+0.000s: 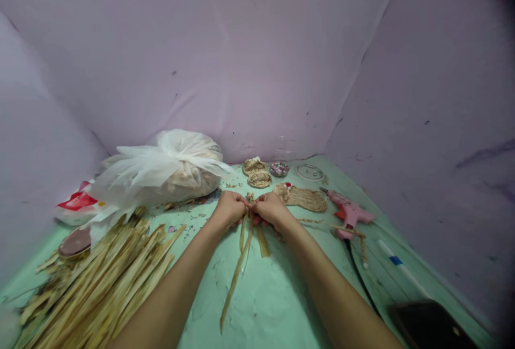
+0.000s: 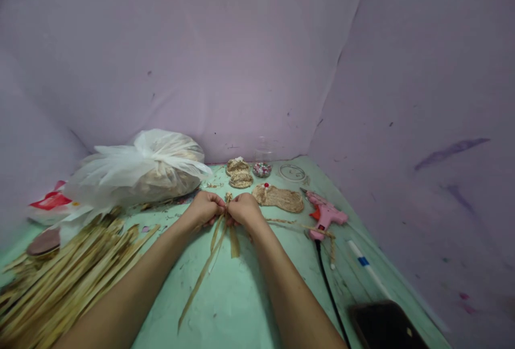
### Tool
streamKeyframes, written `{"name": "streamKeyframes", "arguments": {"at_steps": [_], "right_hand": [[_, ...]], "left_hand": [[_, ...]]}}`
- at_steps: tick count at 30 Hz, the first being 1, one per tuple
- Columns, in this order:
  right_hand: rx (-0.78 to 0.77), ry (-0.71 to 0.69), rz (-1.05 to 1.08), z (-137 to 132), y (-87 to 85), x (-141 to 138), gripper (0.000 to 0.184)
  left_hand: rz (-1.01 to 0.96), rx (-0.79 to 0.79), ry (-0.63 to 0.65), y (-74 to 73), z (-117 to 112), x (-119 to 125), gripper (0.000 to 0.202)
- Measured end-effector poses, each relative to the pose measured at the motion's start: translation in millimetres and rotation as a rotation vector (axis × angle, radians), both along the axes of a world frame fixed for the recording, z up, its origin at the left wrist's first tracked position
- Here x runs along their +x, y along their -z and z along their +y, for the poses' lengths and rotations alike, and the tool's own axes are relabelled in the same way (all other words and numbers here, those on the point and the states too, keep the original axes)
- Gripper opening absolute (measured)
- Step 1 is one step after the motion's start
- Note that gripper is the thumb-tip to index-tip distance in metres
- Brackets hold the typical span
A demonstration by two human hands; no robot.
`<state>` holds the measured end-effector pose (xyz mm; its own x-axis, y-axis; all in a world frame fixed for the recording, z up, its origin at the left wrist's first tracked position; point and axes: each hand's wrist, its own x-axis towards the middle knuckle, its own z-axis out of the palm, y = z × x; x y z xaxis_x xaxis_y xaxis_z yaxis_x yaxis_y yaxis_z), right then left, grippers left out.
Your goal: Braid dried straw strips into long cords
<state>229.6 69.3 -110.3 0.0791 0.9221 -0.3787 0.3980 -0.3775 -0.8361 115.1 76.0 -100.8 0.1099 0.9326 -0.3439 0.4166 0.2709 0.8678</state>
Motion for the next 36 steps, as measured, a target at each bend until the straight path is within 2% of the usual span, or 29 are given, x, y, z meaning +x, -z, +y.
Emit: {"name": "streamKeyframes", "arguments": {"at_steps": [9, 14, 21, 29, 36], "right_hand": [[-0.026, -0.023, 0.196, -3, -3.5, -3, 0.015], [-0.023, -0.008, 0.245, -3, -4.5, 0, 0.015], [-0.003, -0.012, 0.263, -5, -10.0, 2, 0.015], [0.017, 0.01, 0.194, -2, -2.6, 0, 0.017], [-0.038, 0.038, 0.316, -4, -4.0, -2, 0.016]], "left_hand": [[-0.077, -0.121, 0.033, -4.5, 5, 3, 0.013], [-0.122, -0.166, 0.12, -9.0, 4, -3, 0.011], [-0.118, -0.143, 0.157, -10.1, 5, -6, 0.012], [-0.05, -0.093, 0.181, -7.8, 9, -10, 0.009], [0.111, -0.022, 0.105, -17.5, 6, -10, 0.008]]}}
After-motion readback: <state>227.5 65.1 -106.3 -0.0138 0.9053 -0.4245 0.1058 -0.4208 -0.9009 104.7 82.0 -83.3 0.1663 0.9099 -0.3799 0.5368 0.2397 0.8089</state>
